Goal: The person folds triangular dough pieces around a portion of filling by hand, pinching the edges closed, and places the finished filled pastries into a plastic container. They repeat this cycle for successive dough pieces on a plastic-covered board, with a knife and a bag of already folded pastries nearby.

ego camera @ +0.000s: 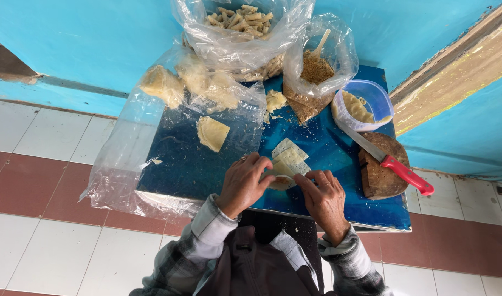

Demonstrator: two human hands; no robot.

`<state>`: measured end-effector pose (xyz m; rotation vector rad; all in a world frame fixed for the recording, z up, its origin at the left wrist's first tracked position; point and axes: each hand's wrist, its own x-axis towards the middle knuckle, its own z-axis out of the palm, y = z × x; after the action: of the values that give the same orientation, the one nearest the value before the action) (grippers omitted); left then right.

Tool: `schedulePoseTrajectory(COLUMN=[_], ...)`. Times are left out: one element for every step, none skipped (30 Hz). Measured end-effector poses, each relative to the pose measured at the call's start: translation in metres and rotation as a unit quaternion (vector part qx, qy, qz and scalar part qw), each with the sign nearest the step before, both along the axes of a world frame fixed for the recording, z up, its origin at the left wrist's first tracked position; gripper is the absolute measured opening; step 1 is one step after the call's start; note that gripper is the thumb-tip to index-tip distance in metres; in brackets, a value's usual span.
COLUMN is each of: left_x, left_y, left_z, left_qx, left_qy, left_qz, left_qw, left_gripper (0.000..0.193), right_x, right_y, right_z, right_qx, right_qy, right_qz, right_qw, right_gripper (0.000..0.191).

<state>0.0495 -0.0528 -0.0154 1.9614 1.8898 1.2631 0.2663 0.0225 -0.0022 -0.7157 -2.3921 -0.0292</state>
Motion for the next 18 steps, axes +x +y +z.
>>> schedulePoseTrajectory(left_x=[-0.002,-0.003,-0.004,-0.005,-0.005,-0.005,-0.006,-0.006,-0.006,-0.006,-0.006,-0.006,-0.006,-0.007,-0.007,-0.007,-0.008,-0.008], left_y=[-0.003,-0.005,-0.008,-0.010,-0.012,-0.014,-0.014,-0.015,-0.015,-0.016,-0.016,-0.015,-0.016,-0.016,-0.017,-0.017,-0.018,-0.018], left_z=[-0.001,-0.002,-0.003,-0.005,-0.006,-0.008,-0.009,-0.010,-0.011,-0.012,-0.013,-0.014,-0.014,-0.015,-0.015,-0.016,-0.016,-0.016], left_qx=[0.004,0.008,0.009,0.009,0.010,0.010,0.010,0.010,0.007,0.004,0.001,0.002,0.002,0.002,0.006,0.009,0.013,0.012], left_qy=[0.003,0.006,0.012,0.018,0.024,0.028,0.032,0.036,0.034,0.033,0.032,0.029,0.026,0.023,0.023,0.023,0.023,0.022], left_qz=[0.007,0.015,0.024,0.033,0.040,0.046,0.053,0.059,0.059,0.057,0.055,0.055,0.055,0.055,0.057,0.057,0.058,0.059], left_qw=[1.000,1.000,1.000,0.999,0.999,0.998,0.998,0.998,0.998,0.998,0.998,0.998,0.998,0.998,0.998,0.998,0.998,0.998], left_gripper=[0.027,0.026,0.025,0.025,0.024,0.024,0.023,0.023,0.022,0.022,0.022,0.022,0.022,0.022,0.022,0.021,0.021,0.021], right_x=[0.000,0.000,-0.001,-0.001,-0.001,-0.001,-0.002,-0.002,-0.003,-0.004,-0.005,-0.006,-0.007,-0.007,-0.008,-0.009,-0.009,-0.011], right_y=[0.000,-0.001,-0.001,-0.001,-0.002,-0.002,-0.003,-0.003,-0.004,-0.005,-0.006,-0.006,-0.007,-0.007,-0.008,-0.009,-0.009,-0.009], right_z=[0.001,0.001,0.002,0.002,0.003,0.004,0.004,0.004,0.004,0.003,0.003,0.003,0.002,0.002,0.002,0.003,0.004,0.005], right_qx=[-0.002,-0.005,-0.005,-0.005,-0.004,-0.001,0.003,0.006,0.011,0.016,0.022,0.031,0.039,0.047,0.047,0.047,0.048,0.044], right_qy=[0.002,0.005,0.000,-0.005,-0.010,-0.013,-0.015,-0.018,-0.021,-0.023,-0.026,-0.030,-0.035,-0.039,-0.042,-0.044,-0.046,-0.040], right_qz=[-0.001,-0.001,0.000,0.000,0.000,0.001,0.002,0.003,0.004,0.004,0.004,0.005,0.006,0.007,0.005,0.001,-0.003,0.002], right_qw=[1.000,1.000,1.000,1.000,1.000,1.000,1.000,1.000,1.000,1.000,0.999,0.999,0.999,0.998,0.998,0.998,0.998,0.998], right_gripper=[0.025,0.025,0.025,0.025,0.025,0.026,0.026,0.027,0.028,0.029,0.030,0.031,0.032,0.033,0.033,0.033,0.033,0.031])
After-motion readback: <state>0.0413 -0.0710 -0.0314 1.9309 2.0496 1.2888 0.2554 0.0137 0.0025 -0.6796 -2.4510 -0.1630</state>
